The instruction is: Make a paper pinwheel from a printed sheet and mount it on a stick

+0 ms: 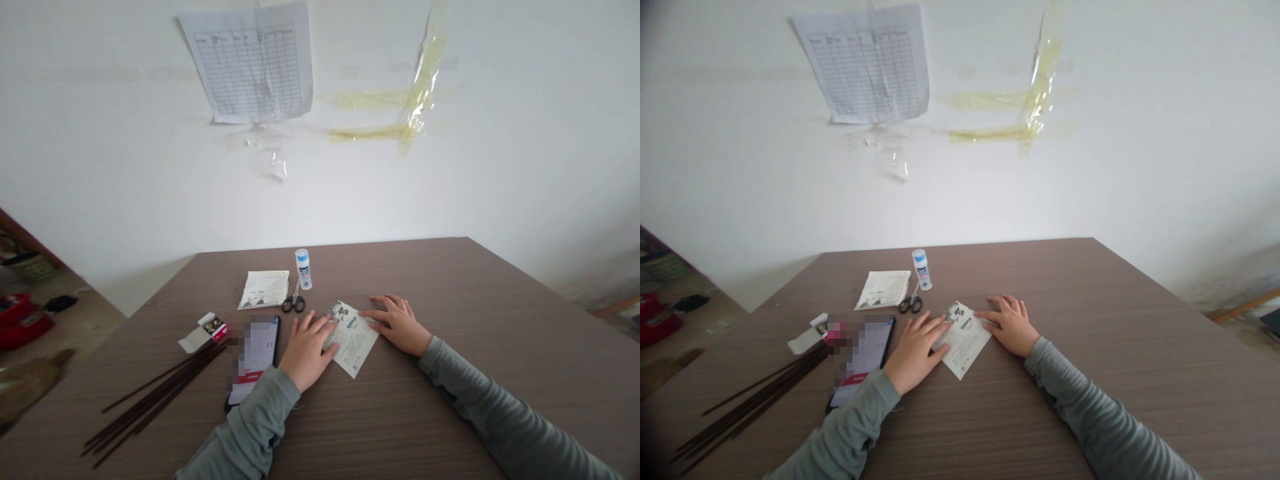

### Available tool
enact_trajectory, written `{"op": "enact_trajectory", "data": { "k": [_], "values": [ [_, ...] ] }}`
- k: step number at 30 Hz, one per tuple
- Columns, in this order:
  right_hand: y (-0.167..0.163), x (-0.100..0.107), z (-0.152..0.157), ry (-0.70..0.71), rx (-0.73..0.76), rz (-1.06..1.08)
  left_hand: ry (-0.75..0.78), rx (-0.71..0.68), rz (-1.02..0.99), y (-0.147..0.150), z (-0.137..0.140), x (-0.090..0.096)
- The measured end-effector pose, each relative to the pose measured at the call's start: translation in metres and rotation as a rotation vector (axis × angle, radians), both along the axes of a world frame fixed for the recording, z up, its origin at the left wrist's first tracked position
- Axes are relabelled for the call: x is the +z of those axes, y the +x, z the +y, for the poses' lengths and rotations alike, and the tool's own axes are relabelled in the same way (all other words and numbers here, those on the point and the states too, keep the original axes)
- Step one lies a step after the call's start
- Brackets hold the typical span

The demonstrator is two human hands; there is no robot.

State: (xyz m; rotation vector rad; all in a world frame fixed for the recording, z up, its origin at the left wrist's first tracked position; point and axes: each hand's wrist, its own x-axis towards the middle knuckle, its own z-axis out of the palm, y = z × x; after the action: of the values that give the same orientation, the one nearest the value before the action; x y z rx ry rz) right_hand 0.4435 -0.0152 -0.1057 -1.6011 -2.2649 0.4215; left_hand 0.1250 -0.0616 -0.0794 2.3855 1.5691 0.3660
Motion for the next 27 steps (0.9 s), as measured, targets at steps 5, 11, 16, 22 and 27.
{"op": "enact_trajectory", "data": {
  "k": [5,11,16,22,27],
  "values": [
    [0.004,-0.006,0.007,0.035,-0.023,0.006,0.004,0.045,0.013,-0.001,-0.001,0.002],
    [0.003,-0.010,0.006,0.028,-0.028,0.014,0.122,0.122,0.046,-0.006,0.002,0.009],
    [0.005,-0.011,0.007,0.071,-0.048,0.066,0.271,0.316,0.147,-0.014,0.006,0.023],
    [0.005,-0.009,0.006,0.040,-0.017,0.081,0.292,0.397,0.267,-0.027,0.013,0.019],
    [0.002,-0.006,0.003,0.070,0.013,0.149,0.273,0.393,0.304,-0.029,0.016,0.018]
  ]
}}
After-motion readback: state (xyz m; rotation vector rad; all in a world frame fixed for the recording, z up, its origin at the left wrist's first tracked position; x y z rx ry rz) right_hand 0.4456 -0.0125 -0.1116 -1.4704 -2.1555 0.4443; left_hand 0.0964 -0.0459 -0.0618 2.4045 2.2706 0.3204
